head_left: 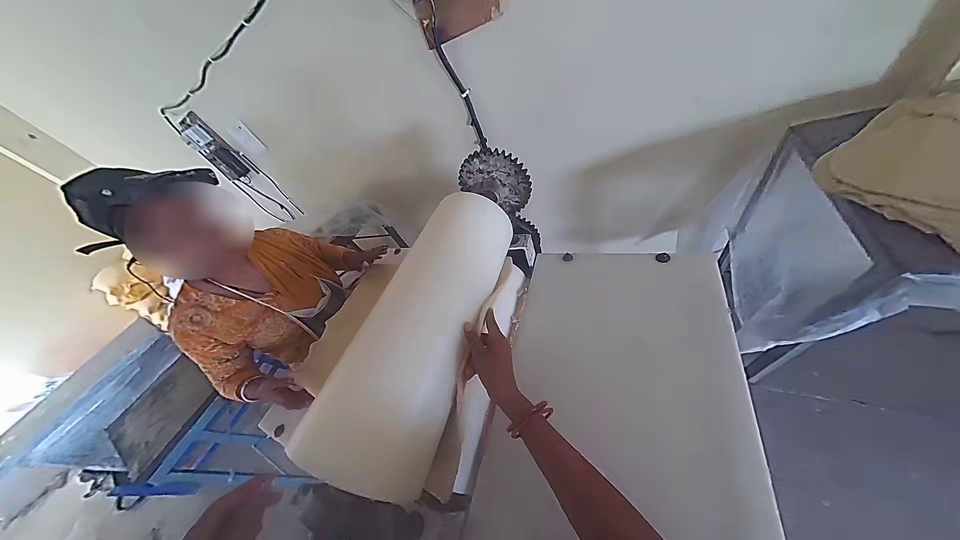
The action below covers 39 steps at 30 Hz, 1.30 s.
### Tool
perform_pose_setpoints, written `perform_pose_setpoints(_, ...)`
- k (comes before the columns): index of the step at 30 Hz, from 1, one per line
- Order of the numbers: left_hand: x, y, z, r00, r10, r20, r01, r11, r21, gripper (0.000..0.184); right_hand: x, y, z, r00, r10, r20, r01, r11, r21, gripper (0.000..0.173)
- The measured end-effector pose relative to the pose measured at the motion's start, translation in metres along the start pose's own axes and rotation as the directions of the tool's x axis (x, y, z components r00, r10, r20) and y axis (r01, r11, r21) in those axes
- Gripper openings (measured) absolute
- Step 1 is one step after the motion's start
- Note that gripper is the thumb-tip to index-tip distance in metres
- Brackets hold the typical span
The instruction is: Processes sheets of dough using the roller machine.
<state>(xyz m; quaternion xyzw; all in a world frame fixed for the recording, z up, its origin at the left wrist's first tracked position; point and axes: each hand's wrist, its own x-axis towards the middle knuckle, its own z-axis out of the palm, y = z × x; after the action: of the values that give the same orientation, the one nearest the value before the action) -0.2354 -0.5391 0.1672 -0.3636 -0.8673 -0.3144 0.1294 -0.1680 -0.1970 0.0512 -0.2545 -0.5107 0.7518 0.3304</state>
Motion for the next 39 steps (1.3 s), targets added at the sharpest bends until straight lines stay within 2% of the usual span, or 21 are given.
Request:
perform_pose_setpoints(4, 0.039, 0.042, 0.017, 0.949, 0.314, 0.006, -0.314, 0.949, 0.036, 0.031, 0.0, -0.04, 0.003, 0.993, 0.058, 0.102, -0.044, 0.989, -0.141, 0.083)
perform_pose_setpoints(6, 0.068, 0.054, 0.034, 0.915, 0.396, 0.082, -0.4, 0.916, 0.034, 0.039, 0.003, -0.054, 0.008, 0.989, 0.06, 0.137, -0.037, 0.985, -0.166, 0.083)
perform_pose_setpoints(8, 0.095, 0.066, 0.057, 0.891, 0.383, 0.244, -0.409, 0.91, 0.067, 0.054, 0.005, -0.067, 0.012, 0.985, 0.049, 0.168, -0.01, 0.974, -0.226, 0.075)
perform_pose_setpoints(9, 0.108, 0.07, 0.067, 0.873, 0.352, 0.337, -0.408, 0.907, 0.11, 0.063, 0.006, -0.072, 0.015, 0.982, 0.035, 0.186, 0.02, 0.958, -0.287, 0.076)
perform_pose_setpoints(12, 0.147, 0.087, 0.094, 0.795, 0.182, 0.579, -0.331, 0.929, 0.163, 0.094, 0.002, -0.085, 0.013, 0.973, -0.025, 0.228, 0.147, 0.831, -0.536, 0.068)
perform_pose_setpoints(15, 0.183, 0.086, 0.124, 0.823, 0.124, 0.555, -0.263, 0.948, 0.179, 0.113, 0.004, -0.096, -0.011, 0.948, -0.184, 0.26, 0.315, 0.668, -0.674, 0.052)
perform_pose_setpoints(17, 0.199, 0.082, 0.142, 0.846, 0.122, 0.519, -0.248, 0.952, 0.181, 0.118, 0.024, -0.088, -0.025, 0.904, -0.331, 0.271, 0.419, 0.56, -0.715, 0.049)
perform_pose_setpoints(18, 0.207, 0.08, 0.151, 0.855, 0.115, 0.505, -0.239, 0.953, 0.186, 0.117, 0.038, -0.081, -0.028, 0.901, -0.352, 0.252, 0.413, 0.527, -0.743, 0.062)
perform_pose_setpoints(19, 0.213, 0.073, 0.164, 0.875, 0.119, 0.469, -0.215, 0.964, 0.157, 0.116, 0.051, -0.071, -0.029, 0.919, -0.332, 0.214, 0.367, 0.521, -0.77, 0.081)
perform_pose_setpoints(20, 0.217, 0.061, 0.174, 0.889, 0.127, 0.441, -0.192, 0.975, 0.108, 0.114, 0.062, -0.062, -0.026, 0.944, -0.281, 0.174, 0.307, 0.545, -0.78, 0.098)
perform_pose_setpoints(21, 0.22, 0.049, 0.178, 0.887, 0.123, 0.444, -0.147, 0.989, 0.02, 0.108, 0.072, -0.053, -0.02, 0.957, -0.254, 0.138, 0.265, 0.58, -0.77, 0.106)
perform_pose_setpoints(22, 0.221, 0.047, 0.174, 0.879, 0.108, 0.465, -0.079, 0.993, -0.082, 0.099, 0.079, -0.046, -0.012, 0.953, -0.285, 0.1, 0.263, 0.621, -0.739, 0.107)
perform_pose_setpoints(24, 0.221, 0.077, 0.146, 0.838, 0.054, 0.543, 0.096, 0.965, -0.244, 0.073, 0.088, -0.036, 0.008, 0.915, -0.404, 0.007, 0.314, 0.7, -0.641, 0.097)
perform_pose_setpoints(26, 0.217, 0.117, 0.115, 0.815, 0.037, 0.579, 0.151, 0.95, -0.274, 0.06, 0.088, -0.039, 0.025, 0.873, -0.481, -0.08, 0.333, 0.708, -0.623, 0.086)
perform_pose_setpoints(29, 0.203, 0.178, 0.079, 0.837, -0.016, 0.546, 0.15, 0.968, -0.202, 0.054, 0.088, -0.061, 0.038, 0.882, -0.461, -0.101, 0.282, 0.686, -0.671, 0.075)
perform_pose_setpoints(31, 0.202, 0.195, 0.067, 0.829, 0.031, 0.558, 0.065, 0.986, -0.151, 0.055, 0.087, -0.072, 0.04, 0.889, -0.451, -0.078, 0.293, 0.692, -0.659, 0.072)
perform_pose_setpoints(33, 0.205, 0.216, 0.061, 0.814, 0.128, 0.566, -0.122, 0.991, -0.048, 0.054, 0.09, -0.08, 0.032, 0.861, -0.499, -0.097, 0.33, 0.693, -0.641, 0.076)
perform_pose_setpoints(36, 0.192, 0.278, 0.046, 0.761, 0.108, 0.639, -0.288, 0.94, 0.184, 0.057, 0.106, -0.077, 0.007, 0.743, -0.627, -0.236, 0.4, 0.697, -0.595, 0.079)
perform_pose_setpoints(37, 0.188, 0.296, 0.045, 0.738, 0.112, 0.666, -0.337, 0.916, 0.219, 0.054, 0.112, -0.073, 0.001, 0.702, -0.651, -0.289, 0.454, 0.721, -0.523, 0.075)
perform_pose_setpoints(38, 0.185, 0.312, 0.045, 0.704, 0.14, 0.696, -0.399, 0.889, 0.225, 0.051, 0.114, -0.07, -0.002, 0.695, -0.637, -0.335, 0.504, 0.763, -0.405, 0.071)
perform_pose_setpoints(39, 0.181, 0.328, 0.049, 0.656, 0.194, 0.73, -0.482, 0.851, 0.207, 0.047, 0.109, -0.069, -0.004, 0.739, -0.571, -0.358, 0.512, 0.821, -0.252, 0.066)
